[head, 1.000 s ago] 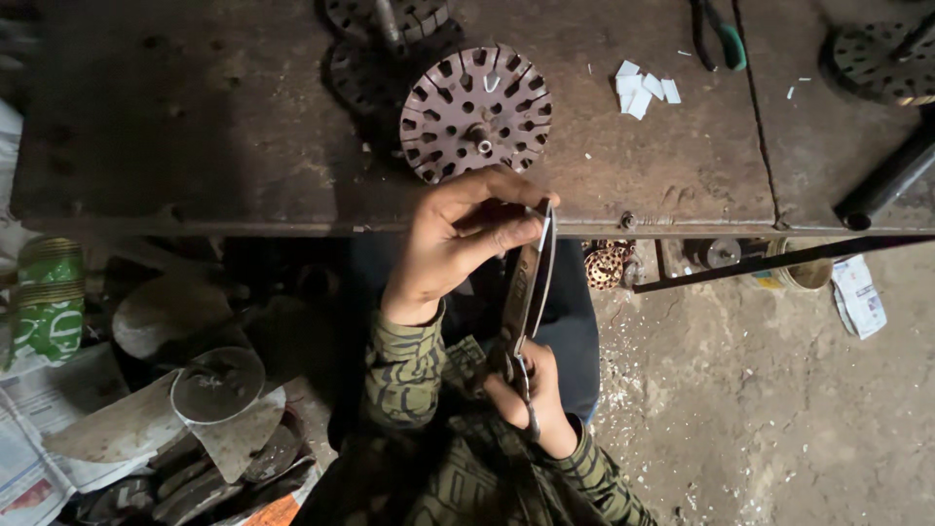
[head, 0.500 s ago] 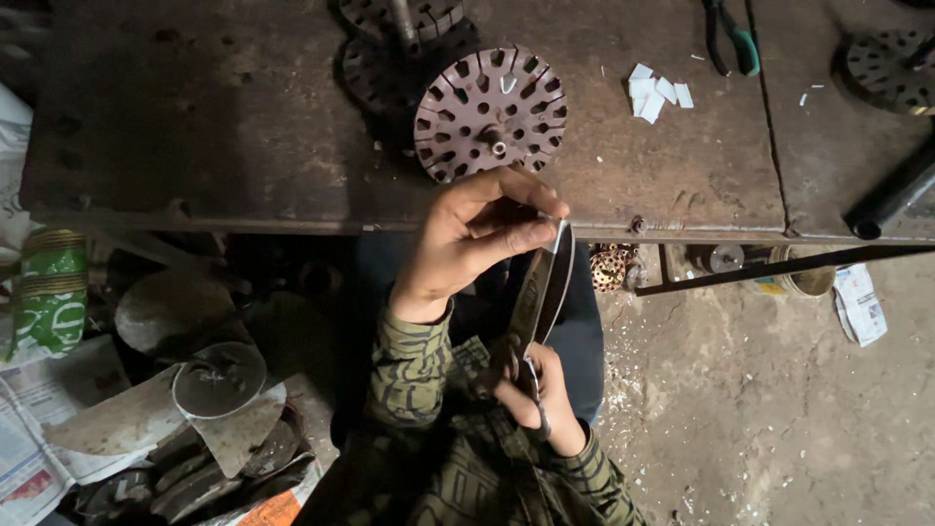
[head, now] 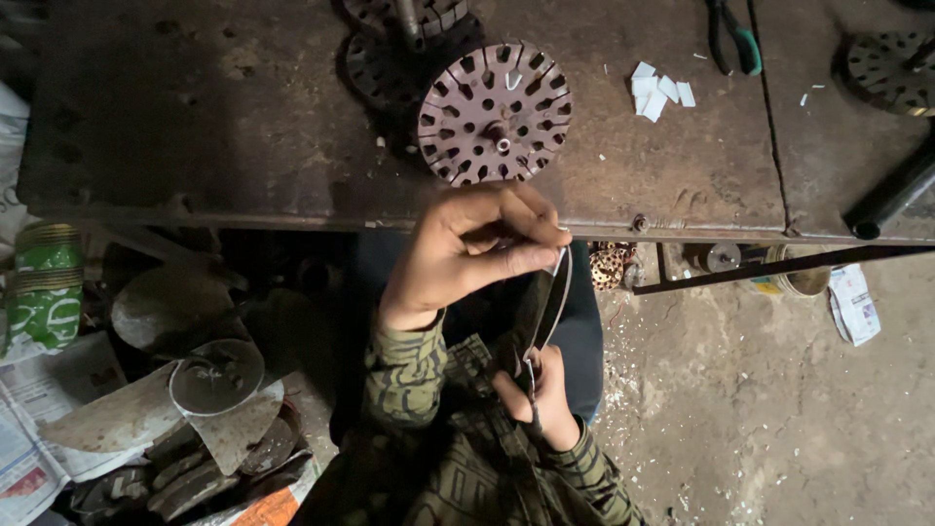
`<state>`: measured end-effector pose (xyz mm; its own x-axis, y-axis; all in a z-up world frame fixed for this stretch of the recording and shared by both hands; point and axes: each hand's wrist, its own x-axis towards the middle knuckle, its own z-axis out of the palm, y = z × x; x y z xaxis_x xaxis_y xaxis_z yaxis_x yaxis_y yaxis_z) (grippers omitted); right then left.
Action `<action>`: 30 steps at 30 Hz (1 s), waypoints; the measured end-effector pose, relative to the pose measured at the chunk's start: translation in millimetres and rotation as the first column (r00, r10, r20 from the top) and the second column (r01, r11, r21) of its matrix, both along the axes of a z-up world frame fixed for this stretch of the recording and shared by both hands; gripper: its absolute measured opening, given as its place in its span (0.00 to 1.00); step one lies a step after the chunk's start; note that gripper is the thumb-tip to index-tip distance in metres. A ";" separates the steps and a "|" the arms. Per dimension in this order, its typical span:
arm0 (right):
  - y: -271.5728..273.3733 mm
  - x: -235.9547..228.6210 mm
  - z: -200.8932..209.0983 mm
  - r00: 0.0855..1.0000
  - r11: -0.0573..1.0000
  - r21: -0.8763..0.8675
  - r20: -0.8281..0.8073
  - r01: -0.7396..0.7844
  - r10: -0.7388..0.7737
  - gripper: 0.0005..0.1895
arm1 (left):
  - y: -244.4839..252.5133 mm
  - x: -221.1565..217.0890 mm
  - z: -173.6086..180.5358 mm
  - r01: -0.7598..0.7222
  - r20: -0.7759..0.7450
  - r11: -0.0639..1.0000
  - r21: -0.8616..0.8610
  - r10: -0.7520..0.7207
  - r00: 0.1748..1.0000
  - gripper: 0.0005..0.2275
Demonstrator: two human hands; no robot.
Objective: The person cuts small white rectangular pieces with shears and inserts them into the slots of a circular metal rotor. The person repeats this process, filling multiple slots on the rotor while seated at a workbench.
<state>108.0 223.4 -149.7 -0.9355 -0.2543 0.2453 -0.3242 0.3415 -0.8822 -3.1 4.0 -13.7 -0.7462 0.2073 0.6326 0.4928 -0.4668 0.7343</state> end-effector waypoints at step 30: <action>-5.0 -5.6 6.9 0.969 0.969 -0.241 0.246 0.055 0.006 0.07 | 5.2 9.4 -1.0 -0.193 0.125 0.971 0.144 0.176 0.976 0.07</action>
